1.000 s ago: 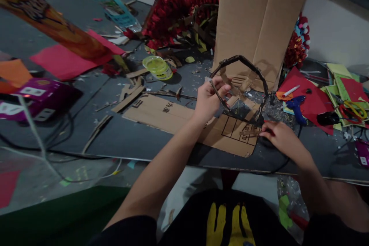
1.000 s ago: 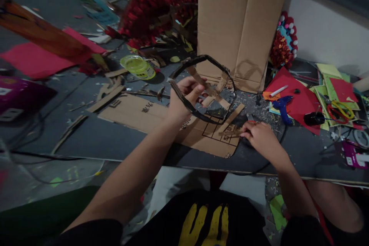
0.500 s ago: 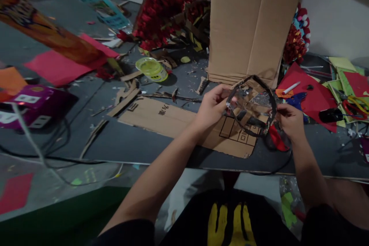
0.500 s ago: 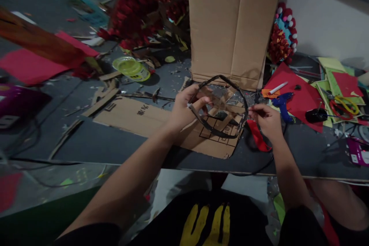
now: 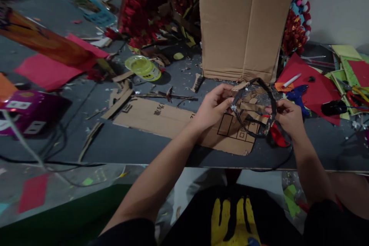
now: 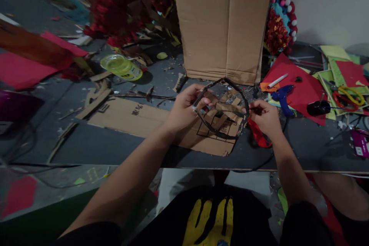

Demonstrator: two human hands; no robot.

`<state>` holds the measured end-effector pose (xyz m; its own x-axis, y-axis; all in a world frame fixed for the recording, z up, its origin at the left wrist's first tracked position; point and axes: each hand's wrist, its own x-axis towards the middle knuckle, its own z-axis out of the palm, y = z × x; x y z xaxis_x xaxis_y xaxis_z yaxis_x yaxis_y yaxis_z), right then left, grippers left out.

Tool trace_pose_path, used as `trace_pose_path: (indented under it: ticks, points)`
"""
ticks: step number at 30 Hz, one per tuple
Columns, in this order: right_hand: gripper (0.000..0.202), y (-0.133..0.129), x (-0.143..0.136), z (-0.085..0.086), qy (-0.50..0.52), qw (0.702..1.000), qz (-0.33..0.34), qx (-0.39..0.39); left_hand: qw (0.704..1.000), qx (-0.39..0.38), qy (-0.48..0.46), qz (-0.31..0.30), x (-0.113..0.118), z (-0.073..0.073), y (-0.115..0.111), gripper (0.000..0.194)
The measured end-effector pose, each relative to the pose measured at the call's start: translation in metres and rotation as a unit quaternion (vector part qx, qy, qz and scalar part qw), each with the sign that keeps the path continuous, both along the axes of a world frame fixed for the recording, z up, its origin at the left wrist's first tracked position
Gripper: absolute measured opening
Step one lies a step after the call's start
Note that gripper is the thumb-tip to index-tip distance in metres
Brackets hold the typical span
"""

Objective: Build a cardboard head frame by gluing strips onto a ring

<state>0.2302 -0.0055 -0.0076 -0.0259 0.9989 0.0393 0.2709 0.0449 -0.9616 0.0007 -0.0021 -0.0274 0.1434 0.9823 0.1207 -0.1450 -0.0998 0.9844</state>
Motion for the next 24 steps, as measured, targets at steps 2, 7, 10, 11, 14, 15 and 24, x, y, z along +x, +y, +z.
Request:
trace_pose_path:
  ticks: [2, 7, 10, 11, 14, 15, 24]
  points:
    - [0.027, -0.001, -0.001, 0.0, -0.005, 1.0, 0.0, 0.006, 1.0, -0.007, -0.003, -0.005, 0.001, 0.0, -0.001, 0.024]
    - [0.028, -0.003, -0.002, -0.004, -0.027, 0.999, 0.006, 0.023, 1.0, -0.025, 0.012, -0.004, 0.004, 0.001, -0.003, 0.027]
    - [0.027, -0.005, -0.003, -0.005, -0.037, 0.999, 0.008, 0.034, 0.999, -0.039, 0.01, 0.004, 0.006, 0.002, -0.004, 0.025]
    - [0.026, -0.005, -0.003, -0.004, -0.045, 0.998, 0.008, 0.039, 0.999, -0.043, 0.007, 0.003, 0.006, 0.002, -0.004, 0.024]
    - [0.024, -0.007, -0.003, -0.002, -0.086, 0.995, 0.013, 0.046, 0.998, -0.055, -0.002, -0.008, 0.008, 0.0, -0.004, 0.024]
    - [0.023, -0.008, -0.003, -0.002, -0.1, 0.994, 0.016, 0.048, 0.998, -0.061, -0.005, -0.009, 0.008, -0.001, -0.004, 0.024]
    - [0.016, -0.012, -0.003, 0.001, -0.167, 0.98, 0.04, 0.097, 0.995, -0.1, -0.024, -0.018, 0.013, -0.001, -0.004, 0.03]
